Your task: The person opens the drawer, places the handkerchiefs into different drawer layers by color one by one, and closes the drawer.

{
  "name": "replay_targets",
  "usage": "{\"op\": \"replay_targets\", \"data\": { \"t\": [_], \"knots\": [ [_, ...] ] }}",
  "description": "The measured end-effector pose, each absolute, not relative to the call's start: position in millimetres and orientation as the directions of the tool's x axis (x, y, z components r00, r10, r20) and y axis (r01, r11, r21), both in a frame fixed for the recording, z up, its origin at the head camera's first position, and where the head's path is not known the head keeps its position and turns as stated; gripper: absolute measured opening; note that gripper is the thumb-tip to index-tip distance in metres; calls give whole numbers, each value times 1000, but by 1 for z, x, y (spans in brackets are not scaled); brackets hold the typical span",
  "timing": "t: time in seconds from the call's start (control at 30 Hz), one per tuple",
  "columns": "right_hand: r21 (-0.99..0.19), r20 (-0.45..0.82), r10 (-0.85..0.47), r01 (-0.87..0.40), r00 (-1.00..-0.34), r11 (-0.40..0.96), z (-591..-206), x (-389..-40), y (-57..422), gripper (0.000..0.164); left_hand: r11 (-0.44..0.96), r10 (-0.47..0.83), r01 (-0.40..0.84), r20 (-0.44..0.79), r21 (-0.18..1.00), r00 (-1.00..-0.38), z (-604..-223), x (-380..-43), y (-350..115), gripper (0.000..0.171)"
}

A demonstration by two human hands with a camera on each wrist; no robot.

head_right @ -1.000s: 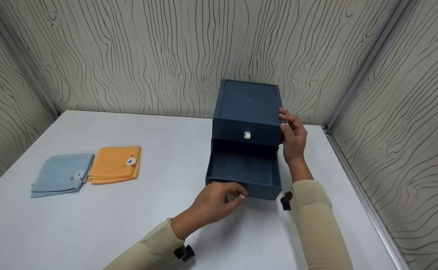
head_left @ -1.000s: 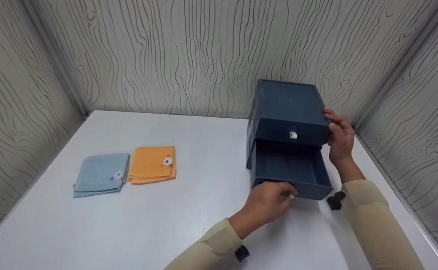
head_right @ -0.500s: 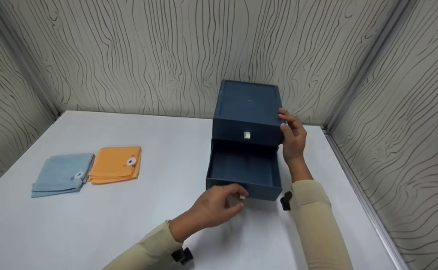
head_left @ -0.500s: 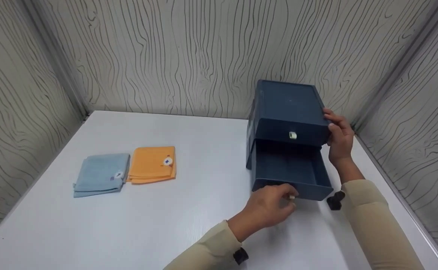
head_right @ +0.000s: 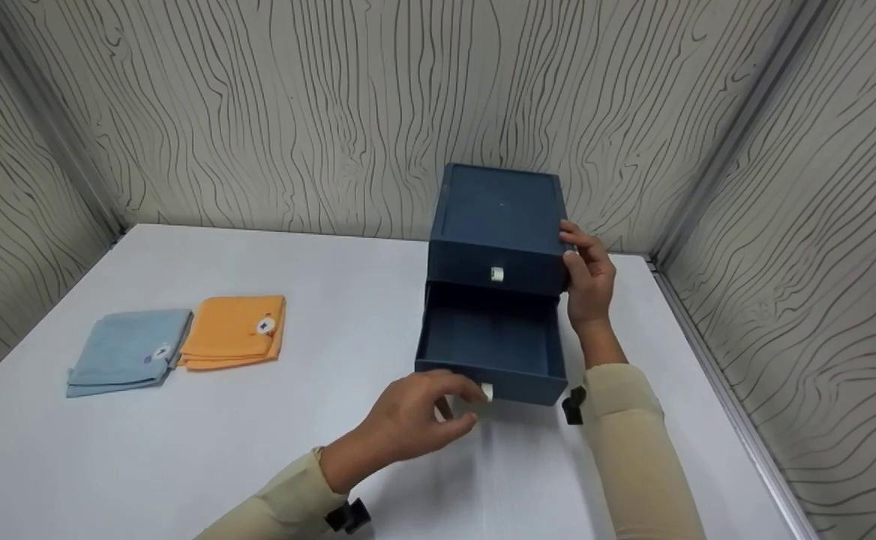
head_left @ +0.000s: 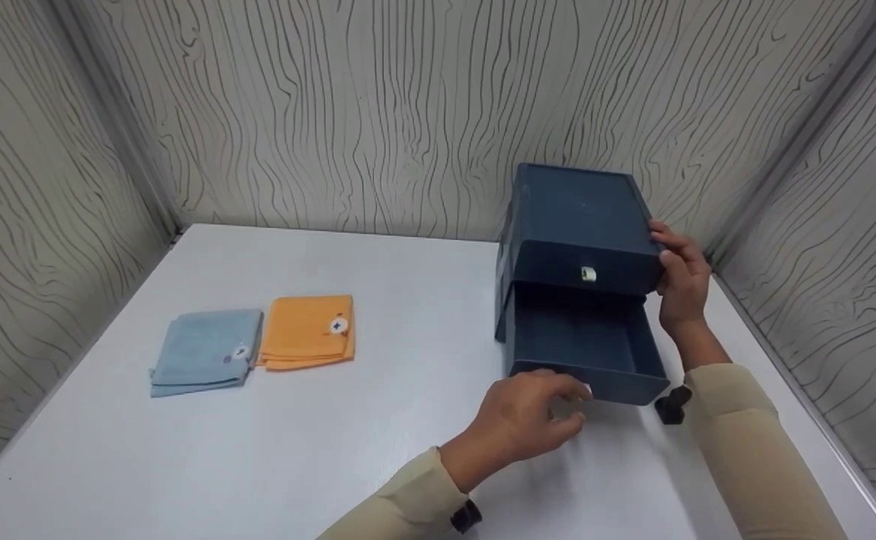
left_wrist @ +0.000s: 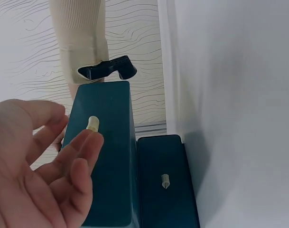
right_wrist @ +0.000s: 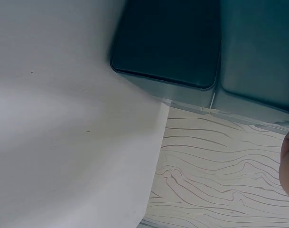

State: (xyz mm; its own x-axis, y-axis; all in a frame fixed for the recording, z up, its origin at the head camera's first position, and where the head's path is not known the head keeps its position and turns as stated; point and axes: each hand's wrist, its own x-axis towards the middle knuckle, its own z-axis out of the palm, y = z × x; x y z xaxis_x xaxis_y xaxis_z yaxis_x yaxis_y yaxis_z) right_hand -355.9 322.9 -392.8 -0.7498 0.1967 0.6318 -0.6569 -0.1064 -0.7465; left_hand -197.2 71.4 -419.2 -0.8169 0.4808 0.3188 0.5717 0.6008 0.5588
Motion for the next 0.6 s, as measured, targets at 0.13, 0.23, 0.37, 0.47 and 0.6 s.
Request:
{"op": "replay_targets", "data": {
  "t": [0.13, 0.23, 0.37, 0.47, 0.6],
  "knots": [
    [-740, 640, 184, -663, -746, -113, -393, -355, 323, 25, 566, 491, 606, 362, 559, -793, -418, -196, 65, 19],
    [-730, 650, 172, -671, -740, -131, -393, -354, 323, 25, 529, 504, 639, 399, 558, -766, -418, -195, 59, 22],
    [-724, 655, 155, -673, -740, -152, -393, -354, 323, 24, 492, 508, 680, 454, 544, -732, -419, -193, 53, 26],
    [-724, 654, 145, -670, -742, -166, -393, -354, 323, 25, 476, 495, 696, 490, 537, -717, -419, -193, 47, 25],
    [-721, 658, 145, -673, -739, -164, -394, -355, 323, 25, 460, 466, 705, 529, 539, -709, -417, -193, 39, 22]
  ]
}}
